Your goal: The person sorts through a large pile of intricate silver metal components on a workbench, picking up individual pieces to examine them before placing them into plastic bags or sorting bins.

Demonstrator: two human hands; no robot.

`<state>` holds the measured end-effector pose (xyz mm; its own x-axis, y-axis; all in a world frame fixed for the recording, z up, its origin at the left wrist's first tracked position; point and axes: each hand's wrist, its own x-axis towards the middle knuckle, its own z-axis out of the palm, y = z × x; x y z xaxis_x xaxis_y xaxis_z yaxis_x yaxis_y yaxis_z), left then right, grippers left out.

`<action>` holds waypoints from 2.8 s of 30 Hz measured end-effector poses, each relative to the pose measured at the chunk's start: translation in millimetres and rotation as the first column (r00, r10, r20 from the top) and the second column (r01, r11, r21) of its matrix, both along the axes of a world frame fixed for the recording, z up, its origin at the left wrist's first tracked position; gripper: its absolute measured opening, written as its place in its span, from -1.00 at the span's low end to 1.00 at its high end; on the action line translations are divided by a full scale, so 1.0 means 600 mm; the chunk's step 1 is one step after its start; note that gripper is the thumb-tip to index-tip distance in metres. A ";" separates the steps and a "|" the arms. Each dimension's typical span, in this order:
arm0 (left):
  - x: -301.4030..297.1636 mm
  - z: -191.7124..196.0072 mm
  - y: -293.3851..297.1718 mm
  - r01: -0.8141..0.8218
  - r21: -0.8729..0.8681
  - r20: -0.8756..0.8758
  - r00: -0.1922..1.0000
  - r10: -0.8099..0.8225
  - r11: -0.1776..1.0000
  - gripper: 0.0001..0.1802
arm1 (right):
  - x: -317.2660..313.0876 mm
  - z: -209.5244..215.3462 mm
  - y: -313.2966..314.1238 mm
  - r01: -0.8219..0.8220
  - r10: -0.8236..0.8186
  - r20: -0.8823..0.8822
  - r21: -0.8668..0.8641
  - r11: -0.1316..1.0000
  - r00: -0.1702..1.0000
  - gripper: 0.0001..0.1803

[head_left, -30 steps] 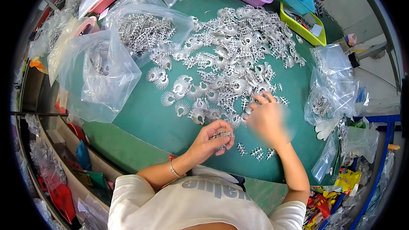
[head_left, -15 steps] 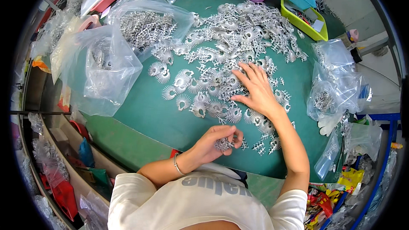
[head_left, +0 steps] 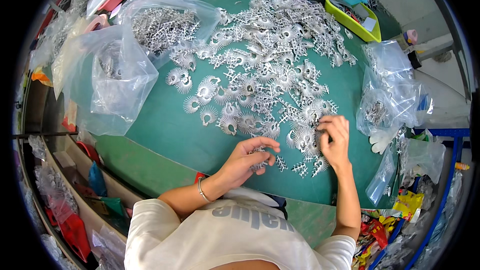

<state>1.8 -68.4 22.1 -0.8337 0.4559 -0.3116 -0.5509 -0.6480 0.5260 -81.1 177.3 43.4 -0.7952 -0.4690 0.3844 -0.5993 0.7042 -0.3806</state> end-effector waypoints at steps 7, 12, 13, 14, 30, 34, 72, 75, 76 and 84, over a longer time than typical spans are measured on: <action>0.003 0.004 0.013 0.037 -0.064 -0.032 0.999 -0.040 0.997 -0.77 | -0.027 0.005 -0.114 0.020 -0.017 -0.022 0.151 0.988 1.000 -0.73; 0.006 0.010 0.006 0.042 -0.091 0.022 0.999 -0.040 0.995 -0.78 | -0.014 -0.021 -0.100 -0.030 0.026 0.037 0.111 0.993 0.999 -0.72; 0.006 0.006 0.006 0.034 -0.086 0.027 0.999 -0.032 0.996 -0.77 | -0.006 -0.023 -0.095 -0.009 0.006 0.067 0.038 0.999 0.998 -0.75; 0.006 0.004 0.007 0.026 -0.082 0.031 0.999 -0.024 0.996 -0.77 | 0.002 -0.020 -0.089 0.001 -0.001 0.071 0.002 1.000 0.997 -0.75; 0.006 0.009 0.021 -0.024 -0.204 -0.033 0.999 0.018 0.979 -0.68 | 0.072 0.032 -0.055 0.159 -0.153 0.046 -0.140 0.977 0.987 -0.81; 0.007 0.019 0.031 -0.023 -0.173 -0.020 1.000 0.020 0.985 -0.68 | 0.100 0.030 -0.075 0.033 -0.035 -0.011 -0.150 0.988 0.999 -0.79; 0.003 0.005 0.034 -0.050 -0.049 0.044 0.998 0.052 0.998 -0.78 | 0.043 0.031 -0.046 0.137 -0.130 0.203 -0.025 0.990 0.971 -0.63; 0.003 0.006 0.035 -0.028 -0.011 0.041 0.999 0.028 1.000 -0.79 | 0.002 0.008 -0.078 0.154 -0.156 0.024 0.051 0.987 0.987 -0.58; 0.002 0.009 0.034 -0.034 -0.019 0.048 0.998 0.035 0.999 -0.79 | 0.001 -0.005 -0.087 0.163 -0.164 -0.001 0.119 0.979 0.986 -0.58; -0.002 0.006 0.022 -0.137 -0.032 0.130 0.982 0.140 0.990 -0.84 | 0.040 -0.024 -0.070 -0.162 0.158 0.139 0.022 0.987 0.978 -0.85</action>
